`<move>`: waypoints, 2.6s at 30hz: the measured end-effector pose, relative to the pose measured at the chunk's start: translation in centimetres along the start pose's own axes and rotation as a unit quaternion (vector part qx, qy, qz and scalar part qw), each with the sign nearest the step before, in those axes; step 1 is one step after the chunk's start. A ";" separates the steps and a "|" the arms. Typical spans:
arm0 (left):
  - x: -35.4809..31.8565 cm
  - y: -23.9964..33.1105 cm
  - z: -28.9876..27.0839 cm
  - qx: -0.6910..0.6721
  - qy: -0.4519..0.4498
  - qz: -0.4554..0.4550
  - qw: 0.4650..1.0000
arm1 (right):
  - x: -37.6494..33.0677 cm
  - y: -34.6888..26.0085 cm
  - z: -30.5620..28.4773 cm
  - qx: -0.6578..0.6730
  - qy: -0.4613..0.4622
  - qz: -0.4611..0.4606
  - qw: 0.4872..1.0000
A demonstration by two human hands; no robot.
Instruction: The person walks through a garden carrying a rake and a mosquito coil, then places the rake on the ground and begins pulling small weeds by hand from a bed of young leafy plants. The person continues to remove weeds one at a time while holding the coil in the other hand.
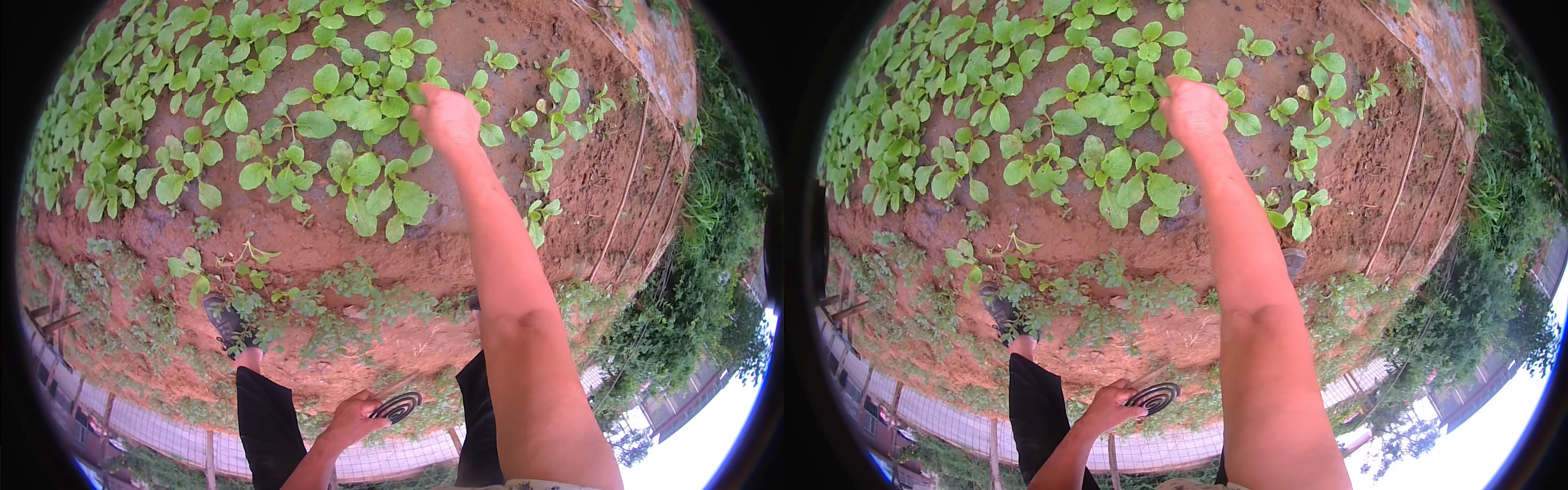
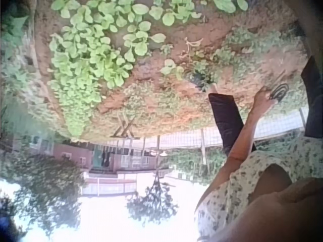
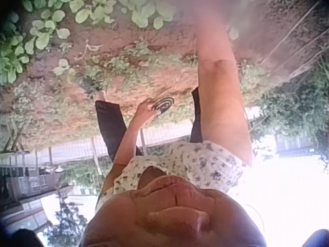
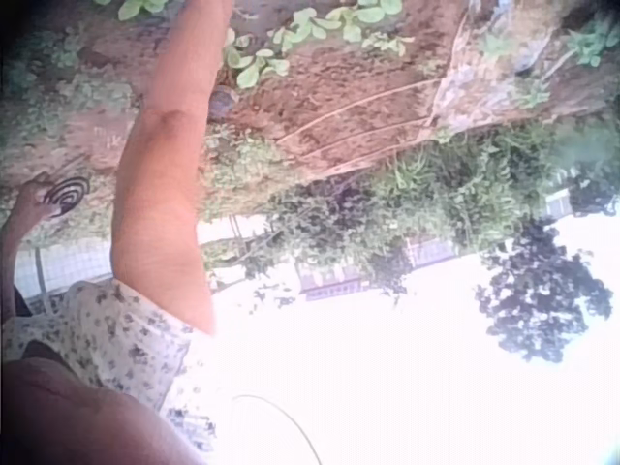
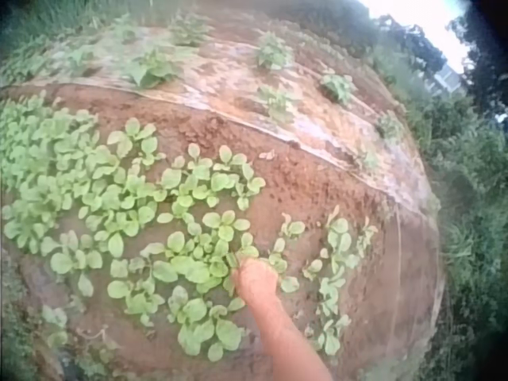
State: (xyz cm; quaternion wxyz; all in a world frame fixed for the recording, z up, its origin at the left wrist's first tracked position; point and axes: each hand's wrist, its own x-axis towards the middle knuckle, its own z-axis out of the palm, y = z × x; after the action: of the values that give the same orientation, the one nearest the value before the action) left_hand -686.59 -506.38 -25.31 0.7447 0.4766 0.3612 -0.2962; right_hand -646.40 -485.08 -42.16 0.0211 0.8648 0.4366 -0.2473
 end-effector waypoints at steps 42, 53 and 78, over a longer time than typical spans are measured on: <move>0.1 0.1 0.2 -0.010 -0.009 -0.019 1.000 | -7.8 3.8 1.8 0.615 -0.096 0.170 0.764; 0.2 -0.5 0.6 -0.014 -0.010 -0.003 1.000 | -4.2 -5.4 2.6 0.122 -0.115 0.051 0.985; -0.3 -0.5 0.2 -0.010 -0.010 0.011 1.000 | -1.3 -3.2 -0.8 0.027 -0.099 0.105 0.989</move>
State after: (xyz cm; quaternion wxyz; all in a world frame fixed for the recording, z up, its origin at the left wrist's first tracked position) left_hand -687.09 -506.68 -25.27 0.7562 0.4701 0.3511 -0.2897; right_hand -649.13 -483.87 -40.29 0.0663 0.8775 0.3320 -0.3397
